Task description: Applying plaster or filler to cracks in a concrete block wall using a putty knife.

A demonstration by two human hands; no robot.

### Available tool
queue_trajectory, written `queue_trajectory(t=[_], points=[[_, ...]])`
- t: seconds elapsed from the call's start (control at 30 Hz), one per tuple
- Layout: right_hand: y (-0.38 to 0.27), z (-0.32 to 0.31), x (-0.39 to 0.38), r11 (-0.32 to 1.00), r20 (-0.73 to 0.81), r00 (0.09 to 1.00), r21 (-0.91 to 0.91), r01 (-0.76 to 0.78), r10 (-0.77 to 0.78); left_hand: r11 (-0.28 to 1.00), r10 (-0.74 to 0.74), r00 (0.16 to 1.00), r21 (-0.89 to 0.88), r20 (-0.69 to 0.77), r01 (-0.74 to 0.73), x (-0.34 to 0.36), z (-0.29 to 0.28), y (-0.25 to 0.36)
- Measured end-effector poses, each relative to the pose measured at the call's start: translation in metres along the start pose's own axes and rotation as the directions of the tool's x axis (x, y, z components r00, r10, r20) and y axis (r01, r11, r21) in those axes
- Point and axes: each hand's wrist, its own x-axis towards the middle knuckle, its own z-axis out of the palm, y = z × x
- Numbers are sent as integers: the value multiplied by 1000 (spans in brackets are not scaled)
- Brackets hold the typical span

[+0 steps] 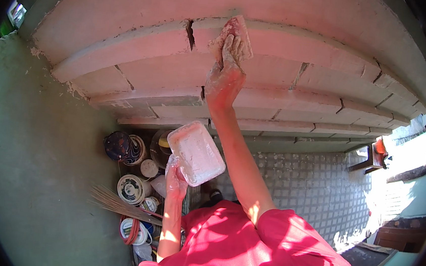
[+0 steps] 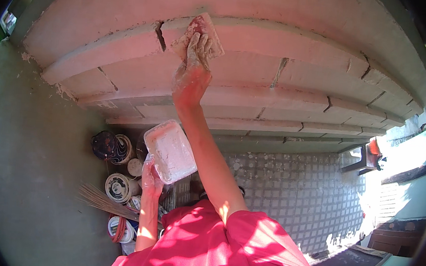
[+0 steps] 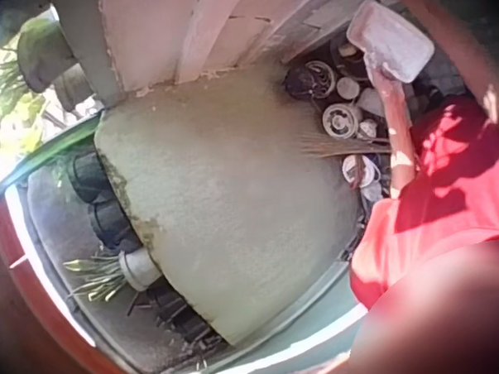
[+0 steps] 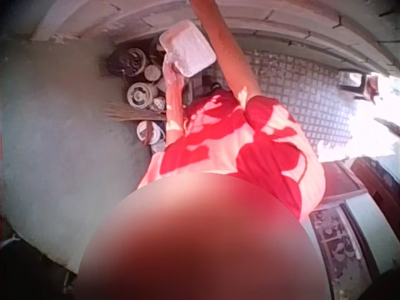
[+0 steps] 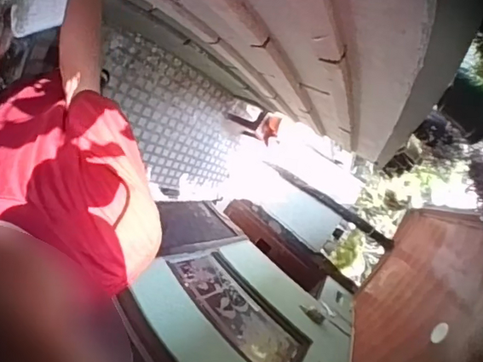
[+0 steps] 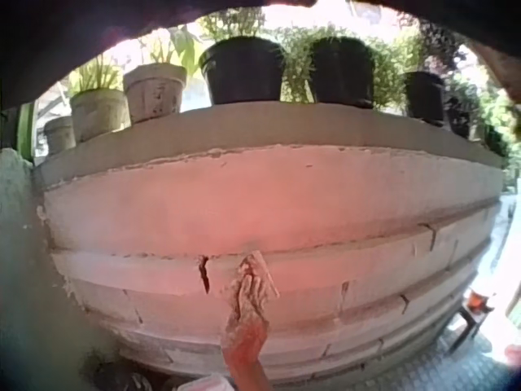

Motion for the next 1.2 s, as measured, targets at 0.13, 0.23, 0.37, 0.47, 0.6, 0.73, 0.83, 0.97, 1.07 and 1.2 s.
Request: queue_trajectory(t=[0.13, 0.23, 0.37, 0.47, 0.6, 0.73, 0.83, 0.97, 1.07, 1.2], points=[[-12, -10, -13, 957, 128, 987, 257, -132, 102, 999, -35, 999, 27, 15, 35, 5, -18, 9], [-4, -28, 1, 870, 216, 953, 403, -285, 212, 999, -49, 999, 25, 19, 48, 7, -17, 15], [22, -36, 34, 920, 173, 962, 298, -254, 210, 997, -74, 996, 24, 46, 73, 12, -21, 16], [57, -35, 37, 979, 47, 978, -21, -204, 204, 994, -99, 995, 38, 33, 98, 16, -10, 16], [57, -46, 44, 963, -79, 997, -270, -22, 0, 994, -101, 995, 38, 13, 100, 20, -11, 20], [59, -73, 51, 933, -140, 990, -352, -70, 22, 993, -105, 994, 47, 23, 104, 19, -14, 23], [66, -100, 46, 980, -189, 981, -177, -85, 51, 996, -81, 997, 36, 3, 81, 17, -14, 27], [62, -99, 47, 981, -296, 954, -168, -94, 41, 995, -97, 995, 16, 35, 97, 15, -28, 33], [64, -58, 30, 950, -153, 985, -312, 29, -80, 996, -82, 996, 26, 26, 81, 17, -29, 35], [27, -17, -17, 977, 205, 979, -213, 22, 23, 993, -116, 993, 19, 21, 115, 22, -41, 32]])
